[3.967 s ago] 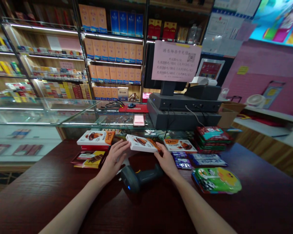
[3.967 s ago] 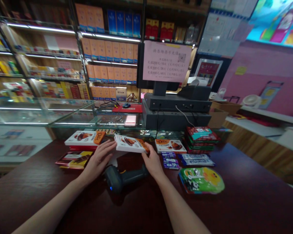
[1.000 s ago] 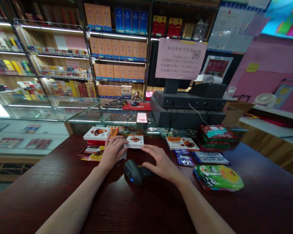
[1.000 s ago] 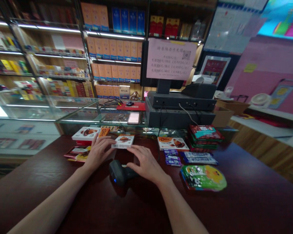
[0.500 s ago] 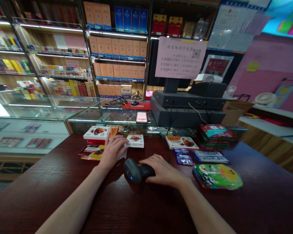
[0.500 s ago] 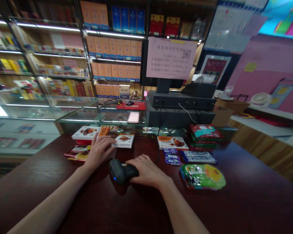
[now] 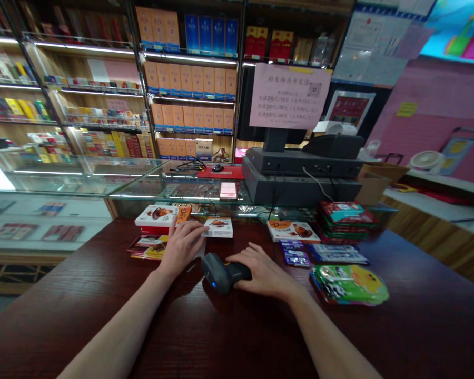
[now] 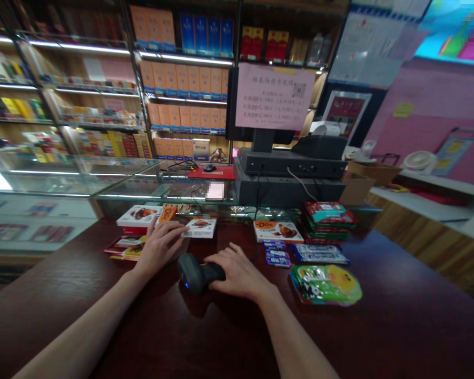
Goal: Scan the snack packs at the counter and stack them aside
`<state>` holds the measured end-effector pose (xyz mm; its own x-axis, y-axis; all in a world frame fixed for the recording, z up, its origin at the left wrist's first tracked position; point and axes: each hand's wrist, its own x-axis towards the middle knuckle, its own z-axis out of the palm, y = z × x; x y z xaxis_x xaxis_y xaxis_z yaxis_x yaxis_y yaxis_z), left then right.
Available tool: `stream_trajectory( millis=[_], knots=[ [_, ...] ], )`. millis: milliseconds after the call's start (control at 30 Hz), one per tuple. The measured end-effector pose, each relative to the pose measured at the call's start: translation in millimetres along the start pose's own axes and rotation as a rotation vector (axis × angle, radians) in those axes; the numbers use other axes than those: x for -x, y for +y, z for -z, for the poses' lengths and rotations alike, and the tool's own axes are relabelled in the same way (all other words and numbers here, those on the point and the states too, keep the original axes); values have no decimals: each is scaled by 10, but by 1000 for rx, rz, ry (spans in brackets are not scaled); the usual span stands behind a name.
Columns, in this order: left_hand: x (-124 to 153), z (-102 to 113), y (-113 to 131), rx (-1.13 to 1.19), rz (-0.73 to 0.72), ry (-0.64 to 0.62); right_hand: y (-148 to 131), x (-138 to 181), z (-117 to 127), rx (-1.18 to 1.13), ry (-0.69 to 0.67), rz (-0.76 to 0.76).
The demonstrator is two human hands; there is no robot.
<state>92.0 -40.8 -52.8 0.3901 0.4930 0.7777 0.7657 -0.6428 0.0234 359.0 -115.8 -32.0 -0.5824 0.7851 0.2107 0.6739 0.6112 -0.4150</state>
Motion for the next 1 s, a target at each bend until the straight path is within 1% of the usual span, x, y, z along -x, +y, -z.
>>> stream_trajectory(
  millis=[200,333,533,700,900,1000],
  knots=[
    [17,-7,-27,-9,-3,-19,2,19,142,5,30,-26],
    [20,-20,-39,7,35,-2,44,32,200,-14,42,-51],
    [11,-24,-33,26,53,18,116,50,207,-7,61,-68],
    [29,-67,-48,5,55,53,112,58,218,-21,63,-68],
    [25,-37,-37,37,55,14,95,61,244,-26,49,-78],
    [15,-20,-26,44,58,6,90,52,226,-36,15,-88]
  ],
)
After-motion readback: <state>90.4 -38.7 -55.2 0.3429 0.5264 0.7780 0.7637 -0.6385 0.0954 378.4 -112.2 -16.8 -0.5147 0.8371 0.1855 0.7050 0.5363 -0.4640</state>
